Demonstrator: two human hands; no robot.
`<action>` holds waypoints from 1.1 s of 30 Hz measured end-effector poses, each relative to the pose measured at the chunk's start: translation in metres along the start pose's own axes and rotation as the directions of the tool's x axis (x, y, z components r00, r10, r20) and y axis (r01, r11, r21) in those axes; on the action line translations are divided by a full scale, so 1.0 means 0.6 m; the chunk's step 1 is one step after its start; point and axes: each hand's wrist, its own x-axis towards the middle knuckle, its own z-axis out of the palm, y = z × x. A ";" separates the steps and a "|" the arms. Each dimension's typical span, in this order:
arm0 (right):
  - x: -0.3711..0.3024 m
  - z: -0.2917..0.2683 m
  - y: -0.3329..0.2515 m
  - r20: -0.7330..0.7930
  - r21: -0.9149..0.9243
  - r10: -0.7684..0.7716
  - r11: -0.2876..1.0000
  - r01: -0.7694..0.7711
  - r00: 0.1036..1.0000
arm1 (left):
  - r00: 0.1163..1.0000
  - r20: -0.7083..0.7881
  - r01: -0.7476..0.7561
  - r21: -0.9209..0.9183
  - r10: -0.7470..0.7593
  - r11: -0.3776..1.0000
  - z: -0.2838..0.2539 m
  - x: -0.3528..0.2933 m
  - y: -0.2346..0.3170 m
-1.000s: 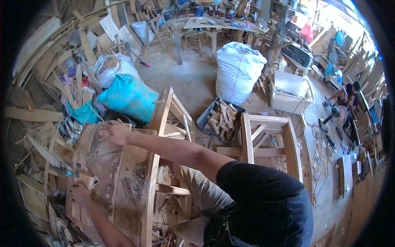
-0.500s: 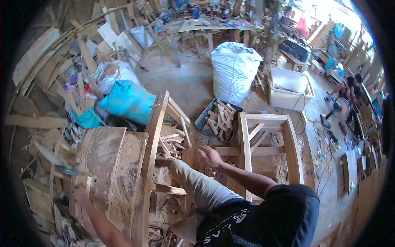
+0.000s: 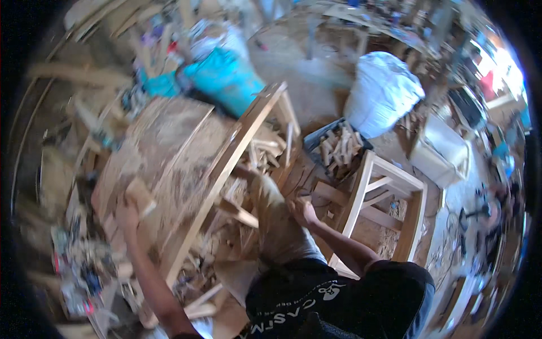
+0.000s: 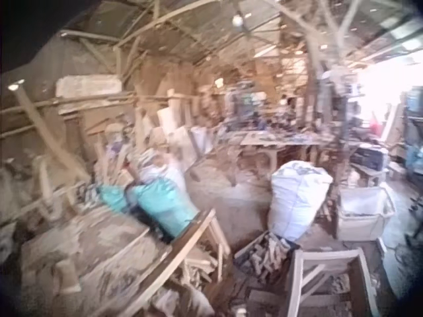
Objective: The person cuts a piece of wood using a vertical band saw, guiding the wood with their hands to follow a curved pattern.
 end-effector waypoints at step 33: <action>0.053 0.052 0.011 0.061 0.178 -0.005 0.984 -0.006 0.998 | 0.863 -0.485 0.128 -0.060 -0.141 0.990 -0.130 -0.258 -0.030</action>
